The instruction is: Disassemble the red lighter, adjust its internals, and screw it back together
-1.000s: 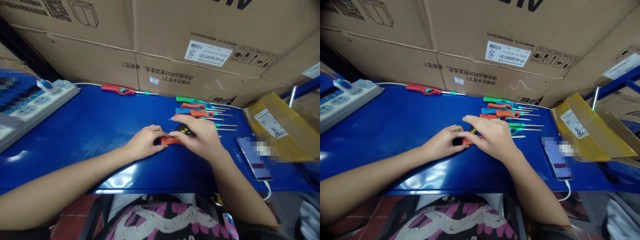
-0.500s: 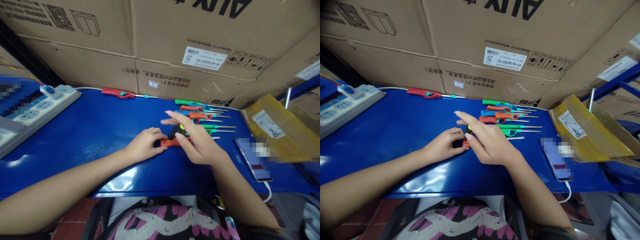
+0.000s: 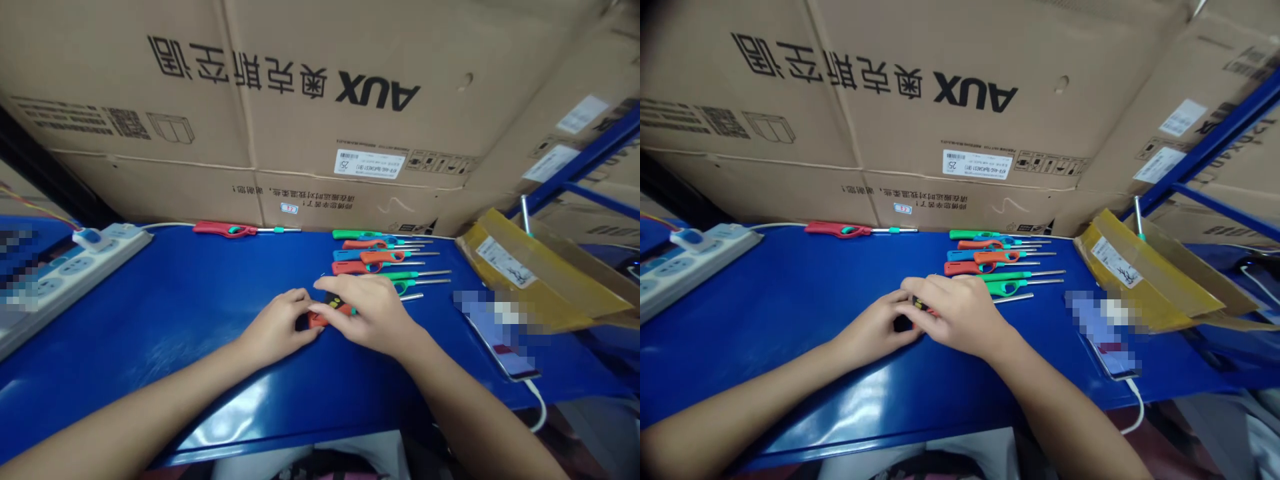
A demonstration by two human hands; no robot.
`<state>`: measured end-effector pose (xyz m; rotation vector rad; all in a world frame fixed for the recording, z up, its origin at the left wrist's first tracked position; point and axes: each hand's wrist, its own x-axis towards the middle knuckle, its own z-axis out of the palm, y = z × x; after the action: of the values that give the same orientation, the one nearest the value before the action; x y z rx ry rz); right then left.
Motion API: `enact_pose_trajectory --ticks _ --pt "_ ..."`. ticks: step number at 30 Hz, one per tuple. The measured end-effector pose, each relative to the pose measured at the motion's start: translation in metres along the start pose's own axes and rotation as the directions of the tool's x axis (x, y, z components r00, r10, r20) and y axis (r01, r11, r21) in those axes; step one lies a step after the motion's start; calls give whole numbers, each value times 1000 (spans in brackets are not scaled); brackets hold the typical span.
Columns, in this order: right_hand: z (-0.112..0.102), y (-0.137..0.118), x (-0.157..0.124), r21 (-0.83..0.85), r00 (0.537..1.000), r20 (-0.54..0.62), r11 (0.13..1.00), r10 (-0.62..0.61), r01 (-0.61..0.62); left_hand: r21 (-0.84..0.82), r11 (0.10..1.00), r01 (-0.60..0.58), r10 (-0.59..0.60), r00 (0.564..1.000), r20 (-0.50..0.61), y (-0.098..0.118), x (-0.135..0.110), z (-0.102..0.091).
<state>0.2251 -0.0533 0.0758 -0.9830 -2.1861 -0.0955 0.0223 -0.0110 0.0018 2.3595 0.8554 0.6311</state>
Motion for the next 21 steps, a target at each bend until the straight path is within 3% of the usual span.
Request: enact_pose_trajectory --ticks 2,7,11,14,15,17,19,21 --pt "0 1 1 -33 1000 -5 999 17 -17 18 1000 2 -2 1000 -2 0 1 0" --pt "-7 -3 2 112 986 169 994 -12 -7 42 999 -12 12 1000 -10 4 3 2" --pt "-3 -7 3 -29 998 50 999 46 -44 53 999 -12 13 1000 -14 12 5 8" --pt "-6 -3 4 68 979 -92 982 182 -176 63 997 -37 36 999 19 20 6 9" --pt "-10 0 4 173 950 -159 955 270 -242 64 997 -49 47 998 31 22 7 7" --pt "-20 11 0 470 829 -267 818 491 -333 59 996 -72 70 996 47 25 10 3" --pt "-32 25 -8 761 676 -200 547 709 -349 48 994 -96 94 995 45 26 15 -4" --pt "-40 38 -22 940 515 -71 230 854 -253 37 992 -120 119 993 24 26 25 -12"
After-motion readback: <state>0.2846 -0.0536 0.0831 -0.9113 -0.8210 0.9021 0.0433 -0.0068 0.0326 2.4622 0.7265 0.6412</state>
